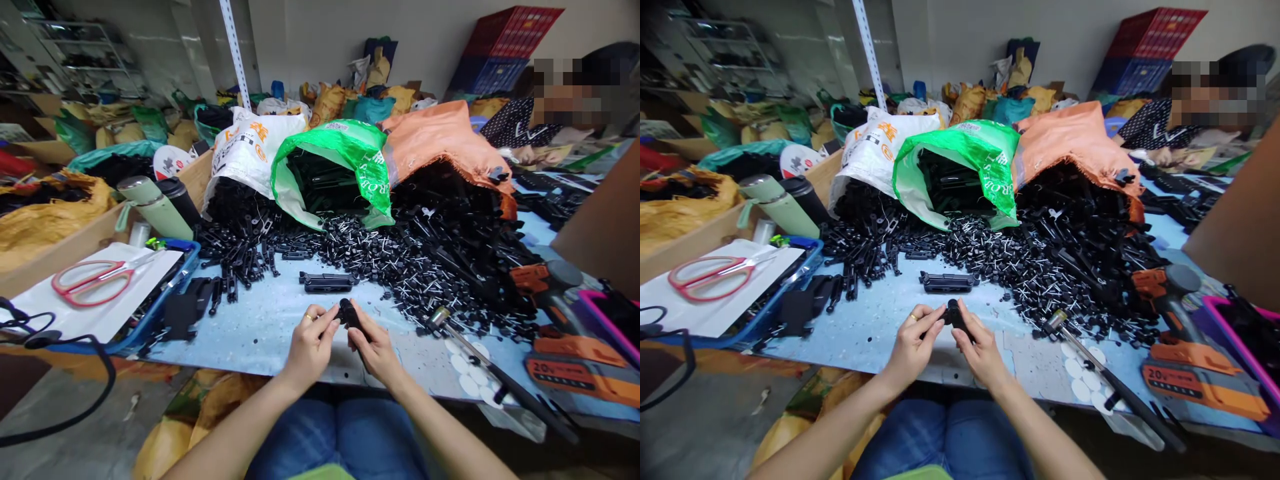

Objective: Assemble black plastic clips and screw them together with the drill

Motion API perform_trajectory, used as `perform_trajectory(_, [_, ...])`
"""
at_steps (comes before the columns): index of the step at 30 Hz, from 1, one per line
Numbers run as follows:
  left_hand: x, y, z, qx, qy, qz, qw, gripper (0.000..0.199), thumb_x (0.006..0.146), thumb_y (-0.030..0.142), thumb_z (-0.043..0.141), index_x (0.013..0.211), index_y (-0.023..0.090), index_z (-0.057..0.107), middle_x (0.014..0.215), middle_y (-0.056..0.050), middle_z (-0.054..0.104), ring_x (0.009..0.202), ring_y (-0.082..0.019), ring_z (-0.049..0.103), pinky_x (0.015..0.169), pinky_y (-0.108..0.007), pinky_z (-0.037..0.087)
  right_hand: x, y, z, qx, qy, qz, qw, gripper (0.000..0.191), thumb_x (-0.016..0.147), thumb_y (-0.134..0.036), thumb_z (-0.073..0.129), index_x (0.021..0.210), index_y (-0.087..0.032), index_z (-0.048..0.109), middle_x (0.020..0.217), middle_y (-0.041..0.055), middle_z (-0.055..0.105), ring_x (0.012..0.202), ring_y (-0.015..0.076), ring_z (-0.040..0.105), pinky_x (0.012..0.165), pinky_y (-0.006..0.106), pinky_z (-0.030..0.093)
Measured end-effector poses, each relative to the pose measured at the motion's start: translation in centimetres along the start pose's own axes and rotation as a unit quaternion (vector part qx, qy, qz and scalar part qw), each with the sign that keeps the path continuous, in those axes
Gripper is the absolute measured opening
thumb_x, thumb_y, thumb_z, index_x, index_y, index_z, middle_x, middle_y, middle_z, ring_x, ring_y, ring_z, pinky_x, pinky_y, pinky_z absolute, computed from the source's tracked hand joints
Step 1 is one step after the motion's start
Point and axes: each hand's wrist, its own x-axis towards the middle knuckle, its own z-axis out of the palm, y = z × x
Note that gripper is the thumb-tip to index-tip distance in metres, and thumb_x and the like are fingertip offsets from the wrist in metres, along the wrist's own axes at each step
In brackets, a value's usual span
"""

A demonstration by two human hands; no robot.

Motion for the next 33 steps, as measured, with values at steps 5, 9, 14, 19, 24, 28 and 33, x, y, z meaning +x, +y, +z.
perform_trajectory(5, [1.0, -1.3, -2.1, -0.030, -0.157, 0.065, 0.985, 0.037, 0.091, 0.022, 0.042, 0.127, 0.023, 0.049, 0.097, -0.007, 0.056, 0.088, -0.016, 0.054, 0.079, -0.031, 0.046, 0.4, -0.8, -2.7, -0.088, -0.070, -0.039, 0.993, 0.049, 0.090, -0.032, 0.045, 0.137, -0.024, 0.036, 0.110, 0.0089, 0.057, 0.094, 0.0180, 0.055, 0.083, 0.032, 0.047])
perform_trajectory(9, [0.5, -1.5, -1.6, -0.048, -0.117, 0.044, 0.991, 0.039, 0.091, 0.022, 0.040, 0.131, 0.023, 0.044, 0.097, -0.008, 0.059, 0.087, -0.016, 0.055, 0.079, -0.032, 0.047, 0.8, -2.0, -2.9, -0.073, -0.063, -0.006, 0.995, 0.049, 0.091, -0.034, 0.044, 0.138, -0.025, 0.035, 0.120, 0.0098, 0.053, 0.093, 0.0174, 0.057, 0.083, 0.034, 0.048])
perform_trajectory(14, [0.7, -1.2, -1.7, -0.044, -0.123, 0.092, 0.987, 0.040, 0.089, 0.018, 0.044, 0.129, 0.020, 0.047, 0.098, -0.009, 0.062, 0.089, -0.017, 0.056, 0.078, -0.032, 0.047, 1.6, -4.3, -3.7, -0.072, -0.127, 0.066, 0.987, 0.050, 0.089, -0.038, 0.046, 0.136, -0.026, 0.037, 0.104, 0.0067, 0.059, 0.076, 0.0138, 0.059, 0.072, 0.029, 0.051])
perform_trajectory(19, [0.6, 0.5, -0.9, -0.074, 0.006, 0.074, 0.994, 0.034, 0.087, 0.015, 0.048, 0.120, 0.019, 0.056, 0.089, -0.007, 0.064, 0.080, -0.015, 0.058, 0.071, -0.027, 0.048, 1.4, -4.6, -1.4, -0.033, -0.019, 0.024, 0.999, 0.048, 0.093, -0.033, 0.039, 0.139, -0.026, 0.032, 0.090, 0.0041, 0.058, 0.060, 0.0098, 0.052, 0.061, 0.025, 0.049])
perform_trajectory(24, [-0.4, 2.2, 0.7, -0.064, 0.119, 0.051, 0.990, 0.035, 0.087, 0.014, 0.046, 0.121, 0.019, 0.054, 0.094, -0.008, 0.063, 0.083, -0.015, 0.058, 0.071, -0.026, 0.048, 0.5, -4.1, 1.4, 0.001, 0.034, -0.019, 0.999, 0.051, 0.092, -0.029, 0.039, 0.141, -0.024, 0.028, 0.096, 0.0066, 0.058, 0.060, 0.0108, 0.051, 0.059, 0.026, 0.048])
perform_trajectory(28, [0.4, 2.2, -0.2, -0.070, 0.088, 0.075, 0.991, 0.035, 0.088, 0.014, 0.045, 0.121, 0.018, 0.055, 0.091, -0.008, 0.063, 0.079, -0.014, 0.058, 0.069, -0.026, 0.048, 0.2, -4.1, 1.5, -0.039, 0.051, -0.034, 0.997, 0.053, 0.092, -0.030, 0.040, 0.142, -0.023, 0.025, 0.107, 0.0103, 0.057, 0.076, 0.0167, 0.057, 0.069, 0.031, 0.050])
perform_trajectory(33, [1.5, 1.7, -1.5, -0.093, 0.034, 0.118, 0.988, 0.032, 0.088, 0.016, 0.045, 0.118, 0.018, 0.057, 0.089, -0.007, 0.063, 0.077, -0.014, 0.058, 0.066, -0.026, 0.049, 0.3, -4.6, 1.7, -0.058, 0.071, -0.065, 0.994, 0.054, 0.091, -0.029, 0.040, 0.143, -0.026, 0.022, 0.113, 0.0105, 0.056, 0.079, 0.0177, 0.059, 0.069, 0.032, 0.051])
